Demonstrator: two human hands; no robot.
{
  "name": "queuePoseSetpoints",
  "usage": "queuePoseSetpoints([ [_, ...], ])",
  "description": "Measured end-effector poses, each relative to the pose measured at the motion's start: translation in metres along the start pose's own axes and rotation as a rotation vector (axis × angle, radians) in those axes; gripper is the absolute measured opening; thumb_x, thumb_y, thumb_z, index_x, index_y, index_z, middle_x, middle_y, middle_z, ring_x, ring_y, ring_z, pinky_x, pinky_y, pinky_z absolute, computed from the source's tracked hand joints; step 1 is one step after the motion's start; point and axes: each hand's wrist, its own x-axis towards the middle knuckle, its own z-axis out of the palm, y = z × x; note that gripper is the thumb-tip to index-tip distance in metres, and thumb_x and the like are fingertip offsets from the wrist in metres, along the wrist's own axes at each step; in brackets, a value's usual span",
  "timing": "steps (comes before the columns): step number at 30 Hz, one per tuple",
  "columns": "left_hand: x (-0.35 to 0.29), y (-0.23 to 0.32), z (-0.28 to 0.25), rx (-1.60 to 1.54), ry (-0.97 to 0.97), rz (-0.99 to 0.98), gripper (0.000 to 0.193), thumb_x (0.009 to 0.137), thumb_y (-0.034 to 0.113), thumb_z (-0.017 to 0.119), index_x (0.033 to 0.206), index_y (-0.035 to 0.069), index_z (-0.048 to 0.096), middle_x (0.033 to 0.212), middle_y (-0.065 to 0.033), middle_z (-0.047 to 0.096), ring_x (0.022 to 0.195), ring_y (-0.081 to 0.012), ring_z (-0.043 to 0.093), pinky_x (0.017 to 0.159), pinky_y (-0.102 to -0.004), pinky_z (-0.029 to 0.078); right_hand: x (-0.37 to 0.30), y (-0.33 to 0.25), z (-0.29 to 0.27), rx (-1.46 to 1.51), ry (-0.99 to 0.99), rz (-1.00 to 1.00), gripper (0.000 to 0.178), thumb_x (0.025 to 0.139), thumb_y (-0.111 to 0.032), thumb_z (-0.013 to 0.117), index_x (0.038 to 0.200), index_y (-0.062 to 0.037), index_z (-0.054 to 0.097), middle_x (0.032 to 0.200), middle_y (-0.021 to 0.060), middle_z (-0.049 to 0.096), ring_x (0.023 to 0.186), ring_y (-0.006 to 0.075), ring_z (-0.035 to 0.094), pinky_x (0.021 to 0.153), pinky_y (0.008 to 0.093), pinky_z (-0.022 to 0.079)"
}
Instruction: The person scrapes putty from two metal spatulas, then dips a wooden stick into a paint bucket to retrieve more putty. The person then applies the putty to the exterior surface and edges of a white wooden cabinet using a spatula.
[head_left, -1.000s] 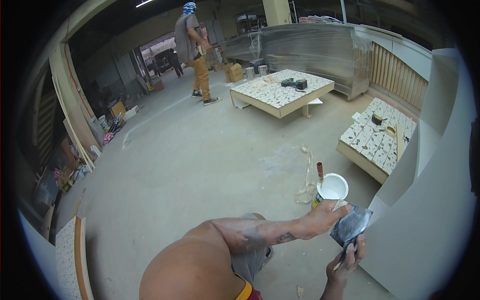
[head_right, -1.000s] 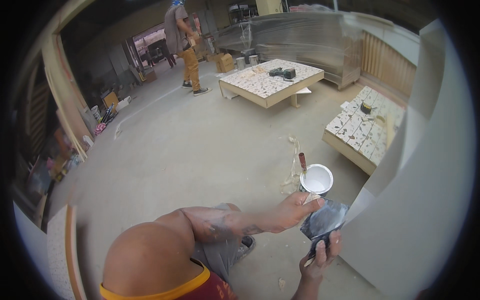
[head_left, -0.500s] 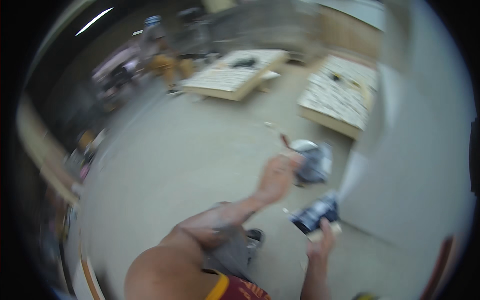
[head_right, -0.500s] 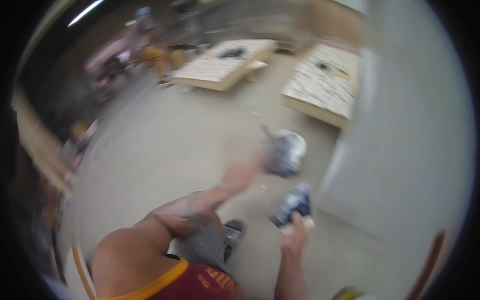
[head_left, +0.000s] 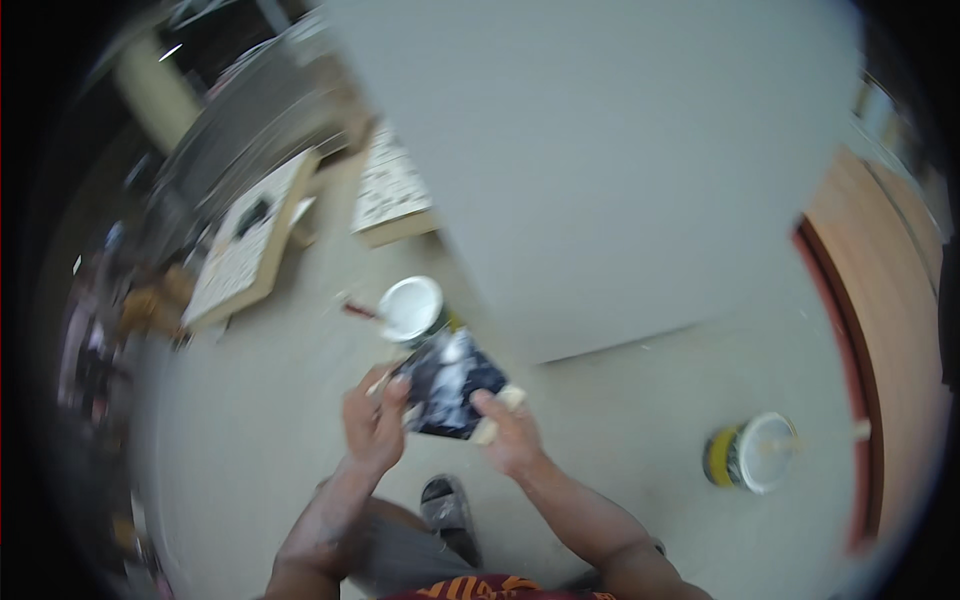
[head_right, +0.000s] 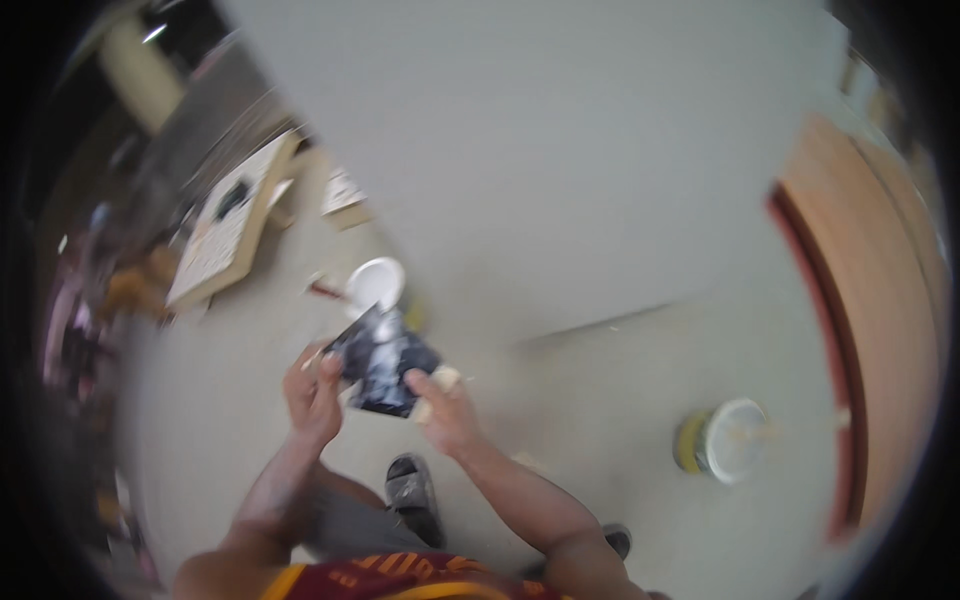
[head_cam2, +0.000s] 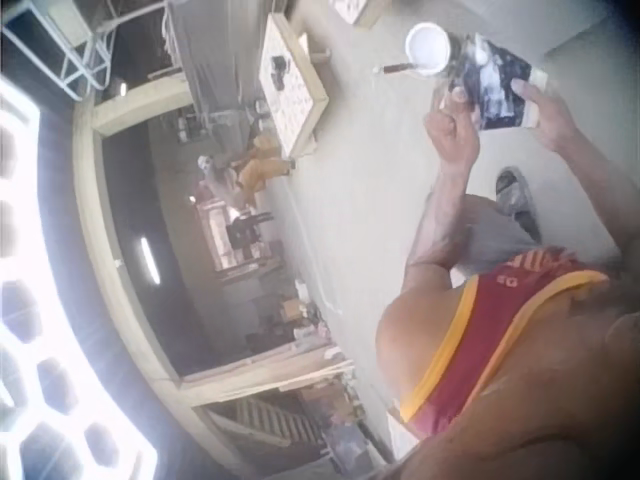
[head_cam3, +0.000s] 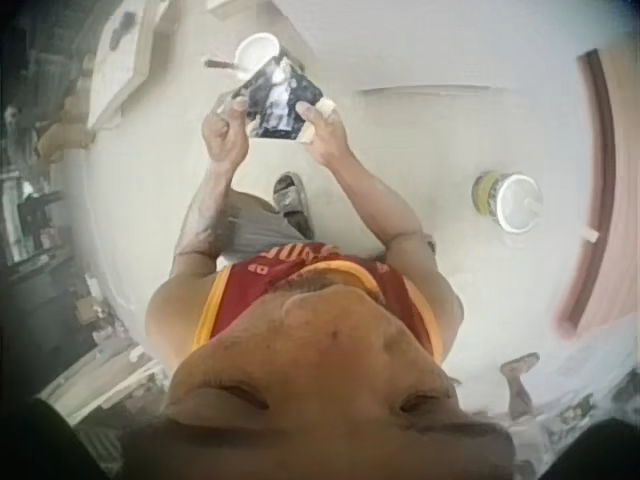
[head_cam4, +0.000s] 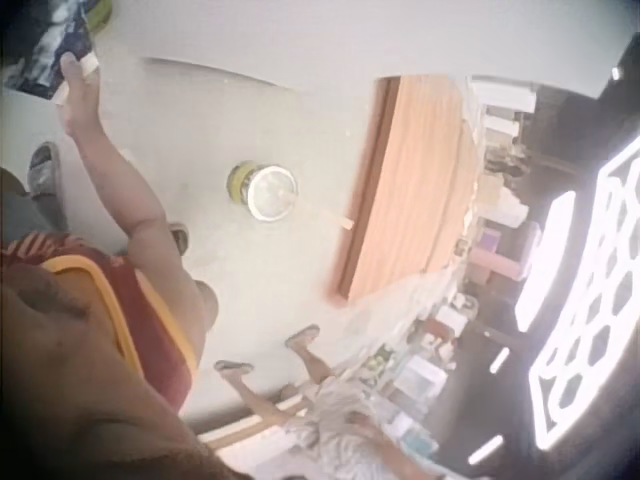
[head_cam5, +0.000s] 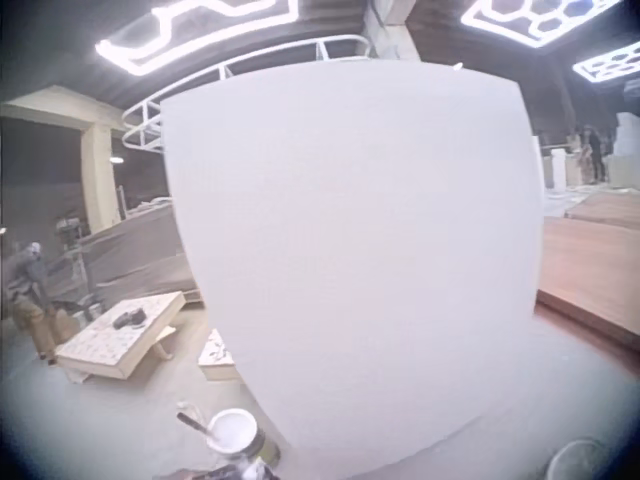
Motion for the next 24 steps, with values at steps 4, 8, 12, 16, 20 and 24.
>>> queuePoseSetpoints([
  [4,-0.027,-0.014,-0.013,0.091,-0.284,-0.07,0.03,0.103,0.023,0.053,0.095,-0.003,0.067,0.064,-0.0064,0.059,0.059,-0.0123,0.055,0.057,-0.0293,0.045,-0.017,-0.031,0.017,0.24,-0.229,-0.081,0.032,0.093,-0.006,0.067,0.124,-0.0033,0.06,0.116,0.008,0.067,0.104,0.0159,0.066,0.091,0.0341,0.056],
  [8,-0.021,-0.022,-0.026,0.026,-0.13,-0.082,0.037,0.105,0.025,0.049,0.08,0.0,0.059,0.062,0.0002,0.051,0.059,-0.0088,0.045,0.055,-0.026,0.037,-0.035,-0.124,-0.06,-0.049,0.175,-0.41,0.033,0.089,-0.005,0.072,0.12,-0.0007,0.064,0.11,0.008,0.069,0.106,0.0175,0.066,0.093,0.0359,0.054],
  [12,-0.027,-0.011,-0.016,-0.079,-0.118,-0.138,0.036,0.106,0.026,0.048,0.084,0.0,0.059,0.075,0.0009,0.054,0.07,-0.0088,0.046,0.063,-0.0283,0.039,-0.047,-0.247,-0.172,-0.644,0.682,-1.163,0.045,0.099,-0.018,0.06,0.139,0.001,0.05,0.125,0.0101,0.06,0.113,0.0163,0.057,0.1,0.0302,0.045],
  [16,-0.021,-0.005,-0.034,0.003,-0.203,-0.123,0.036,0.106,0.026,0.047,0.092,-0.003,0.063,0.079,-0.0017,0.061,0.073,-0.0098,0.052,0.066,-0.0275,0.041,-0.006,-0.315,-0.211,-0.606,0.914,-1.167,0.045,0.1,-0.014,0.055,0.142,0.0016,0.047,0.132,0.0146,0.058,0.119,0.0206,0.056,0.104,0.0325,0.042],
  [20,-0.022,-0.004,-0.024,0.069,-0.237,-0.12,0.035,0.106,0.026,0.048,0.095,-0.003,0.064,0.081,-0.0021,0.063,0.074,-0.0099,0.054,0.068,-0.0258,0.043,0.023,-0.347,-0.253,-1.178,1.133,-1.339,0.045,0.099,-0.009,0.048,0.144,-0.004,0.046,0.137,0.0221,0.051,0.124,0.036,0.053,0.106,0.0434,0.041],
  [24,-0.02,-0.007,-0.024,0.024,-0.218,-0.143,0.034,0.106,0.026,0.049,0.094,-0.002,0.063,0.08,-0.0013,0.063,0.074,-0.0094,0.053,0.067,-0.0259,0.042,0.067,-0.307,-0.217,-1.203,1.219,-1.311,0.045,0.096,-0.002,0.045,0.142,-0.0045,0.047,0.135,0.0221,0.05,0.13,0.037,0.048,0.109,0.0454,0.039],
])
